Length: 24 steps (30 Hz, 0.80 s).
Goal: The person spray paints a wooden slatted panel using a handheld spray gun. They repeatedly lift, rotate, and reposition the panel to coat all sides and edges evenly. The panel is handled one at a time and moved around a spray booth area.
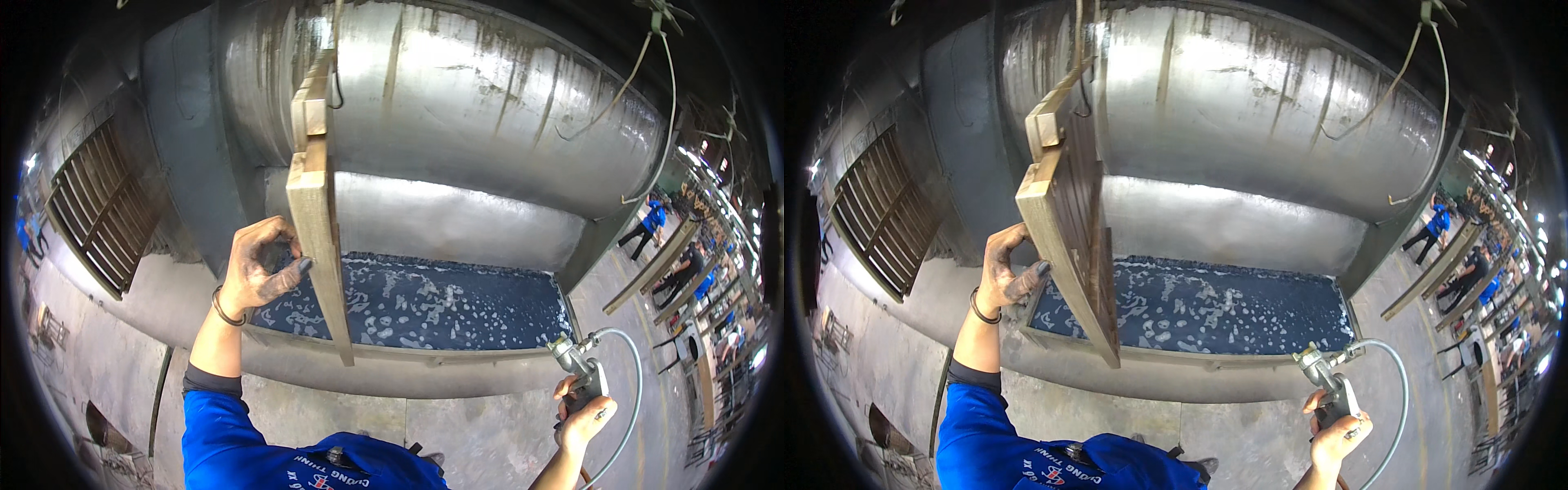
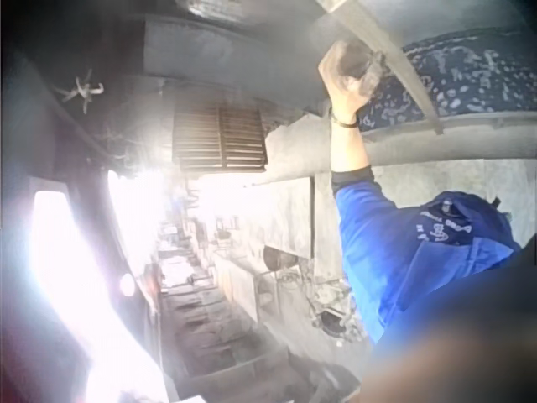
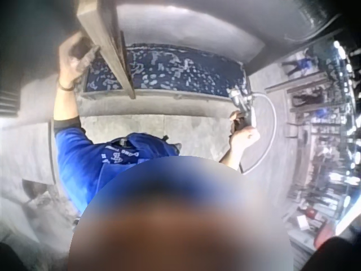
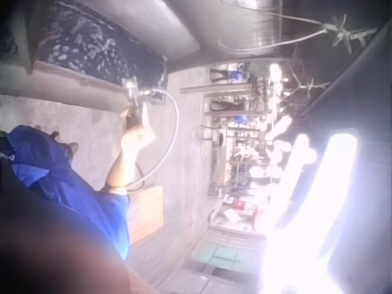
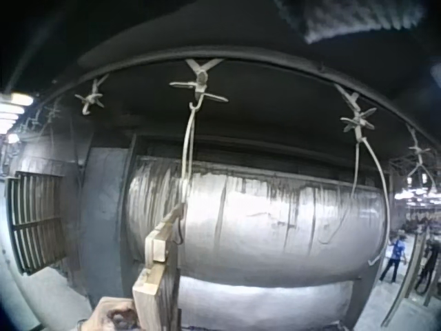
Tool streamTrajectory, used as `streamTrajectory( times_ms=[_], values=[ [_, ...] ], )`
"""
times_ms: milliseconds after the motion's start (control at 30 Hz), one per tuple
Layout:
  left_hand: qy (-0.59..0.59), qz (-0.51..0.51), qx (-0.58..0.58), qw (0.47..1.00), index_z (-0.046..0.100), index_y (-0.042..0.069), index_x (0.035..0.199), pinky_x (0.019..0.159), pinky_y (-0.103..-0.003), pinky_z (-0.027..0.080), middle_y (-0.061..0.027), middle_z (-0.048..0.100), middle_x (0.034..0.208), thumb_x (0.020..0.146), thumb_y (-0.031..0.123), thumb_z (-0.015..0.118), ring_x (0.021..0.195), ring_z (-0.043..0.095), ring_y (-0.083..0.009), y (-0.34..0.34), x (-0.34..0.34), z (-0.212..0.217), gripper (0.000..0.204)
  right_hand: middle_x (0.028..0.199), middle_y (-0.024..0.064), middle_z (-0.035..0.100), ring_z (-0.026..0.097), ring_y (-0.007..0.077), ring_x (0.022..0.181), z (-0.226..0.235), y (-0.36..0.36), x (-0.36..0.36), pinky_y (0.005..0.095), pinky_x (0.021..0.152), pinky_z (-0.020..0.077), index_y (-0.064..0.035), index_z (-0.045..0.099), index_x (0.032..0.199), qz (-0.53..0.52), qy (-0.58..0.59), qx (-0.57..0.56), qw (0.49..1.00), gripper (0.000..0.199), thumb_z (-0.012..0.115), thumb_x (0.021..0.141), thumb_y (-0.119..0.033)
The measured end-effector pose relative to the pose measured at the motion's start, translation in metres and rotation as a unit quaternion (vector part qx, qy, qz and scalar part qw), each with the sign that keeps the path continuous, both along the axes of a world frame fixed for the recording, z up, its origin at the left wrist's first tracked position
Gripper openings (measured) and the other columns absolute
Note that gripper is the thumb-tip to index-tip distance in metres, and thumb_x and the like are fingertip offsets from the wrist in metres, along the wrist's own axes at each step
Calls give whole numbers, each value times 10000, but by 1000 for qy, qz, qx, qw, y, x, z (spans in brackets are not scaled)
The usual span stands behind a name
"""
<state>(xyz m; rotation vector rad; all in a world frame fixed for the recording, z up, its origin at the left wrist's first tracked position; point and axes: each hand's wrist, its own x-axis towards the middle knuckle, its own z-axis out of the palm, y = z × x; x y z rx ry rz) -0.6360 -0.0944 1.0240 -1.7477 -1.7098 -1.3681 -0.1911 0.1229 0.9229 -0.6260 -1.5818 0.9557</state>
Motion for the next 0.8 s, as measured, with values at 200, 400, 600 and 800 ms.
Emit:
streamTrajectory(
  times_ms=[200,400,600,800],
  values=[
    [15,31,20,999,601,4,825,674,-285,457,-67,619,752,724,146,759,695,596,-173,4,-3,-4,235,646,136,614,438,90,404,-6,2,16,208,361,286,102,588,964,5,23,-16,1000,872,383,952,-745],
    [-24,75,87,993,621,-37,926,775,-320,476,-108,646,861,749,329,745,803,617,-210,-22,-10,-20,425,653,132,625,429,75,414,12,0,0,208,373,276,120,622,993,-4,33,4,999,926,391,930,-775],
    [-127,80,116,982,542,-77,1297,1041,-346,402,-111,600,1220,845,542,706,1172,557,-213,-62,-27,-46,785,652,130,626,442,80,430,53,6,-40,224,384,300,121,656,970,35,63,72,995,949,405,912,-793],
    [-180,73,156,968,496,-71,1393,1054,-350,391,-106,583,1284,846,560,698,1203,536,-205,-85,-40,-58,859,650,139,613,450,109,427,73,17,-79,222,380,305,131,607,1006,75,128,49,988,994,373,885,-827]
  ],
)
